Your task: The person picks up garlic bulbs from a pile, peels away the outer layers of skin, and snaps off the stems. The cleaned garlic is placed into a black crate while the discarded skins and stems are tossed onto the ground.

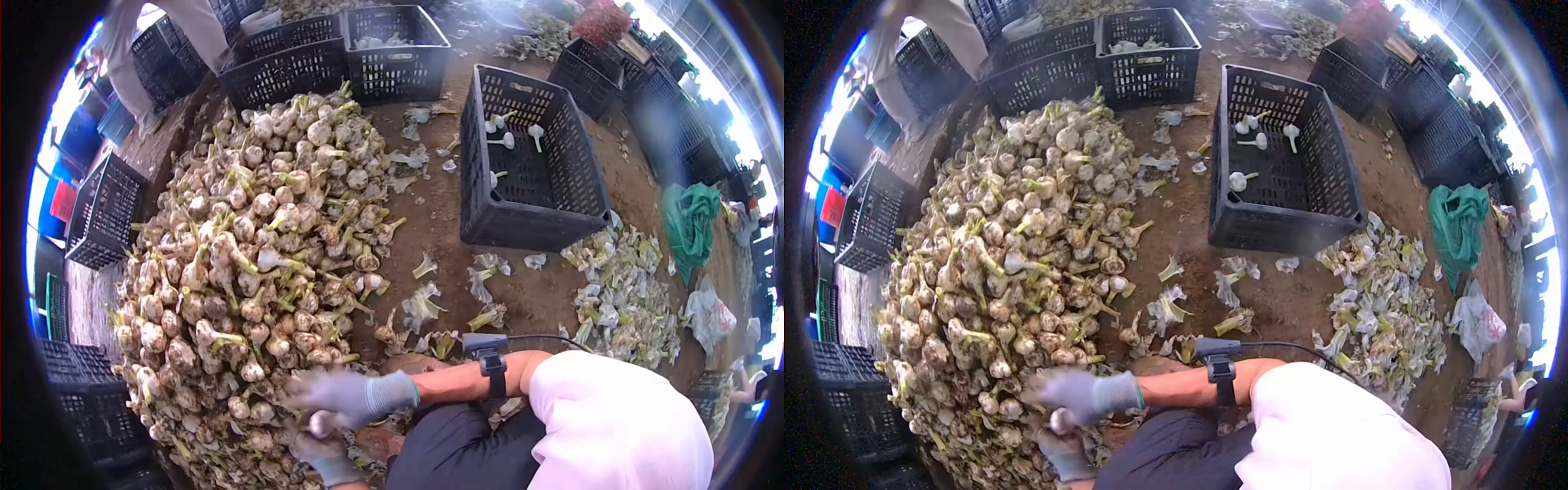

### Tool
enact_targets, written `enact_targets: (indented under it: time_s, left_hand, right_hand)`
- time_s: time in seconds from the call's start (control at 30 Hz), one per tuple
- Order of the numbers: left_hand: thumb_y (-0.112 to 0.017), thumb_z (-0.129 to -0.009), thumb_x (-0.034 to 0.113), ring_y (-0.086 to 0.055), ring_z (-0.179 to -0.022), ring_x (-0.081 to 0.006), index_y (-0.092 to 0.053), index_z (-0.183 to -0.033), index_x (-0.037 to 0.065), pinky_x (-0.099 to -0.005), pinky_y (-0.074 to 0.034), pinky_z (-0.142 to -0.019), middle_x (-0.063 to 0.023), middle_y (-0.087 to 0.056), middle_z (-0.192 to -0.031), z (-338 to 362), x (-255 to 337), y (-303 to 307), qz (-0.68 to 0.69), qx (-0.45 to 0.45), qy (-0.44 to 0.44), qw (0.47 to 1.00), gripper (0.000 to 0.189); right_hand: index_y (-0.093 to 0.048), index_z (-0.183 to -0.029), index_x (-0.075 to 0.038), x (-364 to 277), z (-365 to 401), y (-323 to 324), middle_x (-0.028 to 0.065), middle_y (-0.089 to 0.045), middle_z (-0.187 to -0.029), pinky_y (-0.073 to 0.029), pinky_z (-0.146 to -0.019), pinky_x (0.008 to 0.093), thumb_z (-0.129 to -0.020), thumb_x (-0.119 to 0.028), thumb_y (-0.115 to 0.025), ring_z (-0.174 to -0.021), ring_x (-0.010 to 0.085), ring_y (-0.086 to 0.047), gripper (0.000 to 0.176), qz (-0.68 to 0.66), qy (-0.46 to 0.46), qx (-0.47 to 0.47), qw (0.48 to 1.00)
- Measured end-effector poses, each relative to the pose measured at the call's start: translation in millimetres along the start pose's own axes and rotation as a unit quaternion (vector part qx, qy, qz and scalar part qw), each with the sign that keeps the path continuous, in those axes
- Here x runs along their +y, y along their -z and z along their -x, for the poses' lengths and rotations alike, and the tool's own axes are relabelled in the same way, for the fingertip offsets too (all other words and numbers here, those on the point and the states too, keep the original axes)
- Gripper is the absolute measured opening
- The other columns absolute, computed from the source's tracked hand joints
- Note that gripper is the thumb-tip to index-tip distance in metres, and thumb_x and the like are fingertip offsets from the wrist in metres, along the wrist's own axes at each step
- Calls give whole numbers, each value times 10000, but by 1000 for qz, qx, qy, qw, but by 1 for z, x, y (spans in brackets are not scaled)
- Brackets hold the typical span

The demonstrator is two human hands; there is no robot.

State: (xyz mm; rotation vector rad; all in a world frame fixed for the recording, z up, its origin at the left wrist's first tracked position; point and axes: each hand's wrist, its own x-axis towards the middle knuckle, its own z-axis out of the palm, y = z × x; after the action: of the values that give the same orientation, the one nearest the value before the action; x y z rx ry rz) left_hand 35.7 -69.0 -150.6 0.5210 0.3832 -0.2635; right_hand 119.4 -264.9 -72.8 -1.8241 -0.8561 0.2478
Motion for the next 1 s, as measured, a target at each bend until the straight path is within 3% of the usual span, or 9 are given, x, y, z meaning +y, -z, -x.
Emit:
enact_targets:
  time_s: [0.03, 0.13, 0.23, 0.3, 0.37, 0.5, 0.63, 0.77, 1.0]
  left_hand:
    - [-417, -956, 481, -557, -1059, -229, -504, -1251, 52, -349, -477, -891, -102, -568, -1174, -2, -24, -66, -92, 238, -63, 965, 527]
    - [-348, -924, 596, -455, -1209, -317, -399, -1341, -3, -488, -321, -1054, -198, -465, -1329, 4, -21, -105, -86, 85, 20, 992, 732]
    - [-310, -961, 528, -497, -1173, -320, -407, -1344, -11, -502, -364, -1023, -226, -492, -1292, 12, -4, -124, -96, 4, 28, 995, 669]
    - [-351, -972, 435, -587, -1043, -301, -516, -1245, -7, -498, -447, -936, -178, -594, -1159, 16, -6, -99, -262, 95, -115, 954, 545]
    - [-498, -941, 323, -611, -864, -239, -611, -1009, 27, -390, -503, -789, -101, -638, -939, 5, -13, -60, -97, 231, -71, 966, 324]
    - [-507, -938, 280, -520, -605, -200, -497, -720, 97, -359, -460, -599, -50, -525, -627, 0, -29, -63, -47, 215, -29, 975, 285]
    - [-489, -946, 326, -552, -640, -204, -535, -810, 144, -346, -433, -585, -40, -559, -665, 10, -25, -65, -109, 183, -42, 976, 231]
    - [-487, -949, 317, -623, -839, -192, -495, -1238, 11, -310, -502, -680, -91, -608, -1057, 19, -16, -74, -250, 177, -21, 951, 422]
    - [-673, -832, 223, -632, -879, -186, -444, -1309, 55, -309, -558, -682, -79, -625, -1033, 1, 1, -87, -160, 31, -5, 987, 556]
  right_hand:
    - [-523, -1283, -96, -2, 12, -6, 146, -592, -1069, -461, -882, 406, -661, 44, -514, -1052, 284, -538, 638, -22, -55, -97, 994]
    - [-598, -1174, -108, 26, 33, 24, 110, -585, -998, -446, -850, 415, -614, 43, -556, -978, 315, -528, 582, -90, -17, 60, 994]
    - [-624, -928, -43, 6, 60, 159, 109, -566, -869, -465, -712, 329, -653, -3, -557, -880, 197, -544, 285, 248, 23, 238, 939]
    - [-613, -1051, -48, -28, 62, 222, 100, -582, -1044, -474, -700, 306, -723, -65, -621, -947, 182, -558, 329, 616, -411, 196, 643]
    - [-619, -1051, -29, -31, 90, 262, 133, -591, -1159, -482, -822, 335, -755, -107, -644, -1089, 229, -556, 307, 762, -215, 295, 535]
    - [-643, -1096, -72, 21, 50, 197, 126, -649, -1110, -470, -928, 393, -830, -154, -615, -1076, 258, -588, 279, 286, -73, 217, 931]
    - [-547, -1218, -54, 124, 4, 109, 189, -640, -1053, -500, -822, 410, -845, -155, -595, -961, 306, -635, 390, 293, -278, 18, 915]
    - [-609, -1104, -24, 103, -5, 96, 216, -645, -979, -497, -774, 373, -816, -109, -604, -914, 303, -646, 301, 284, -214, 26, 934]
    - [-610, -1112, 19, 18, -34, 64, 52, -655, -928, -487, -716, 244, -824, -113, -628, -801, 99, -604, 318, -297, -195, -137, 925]
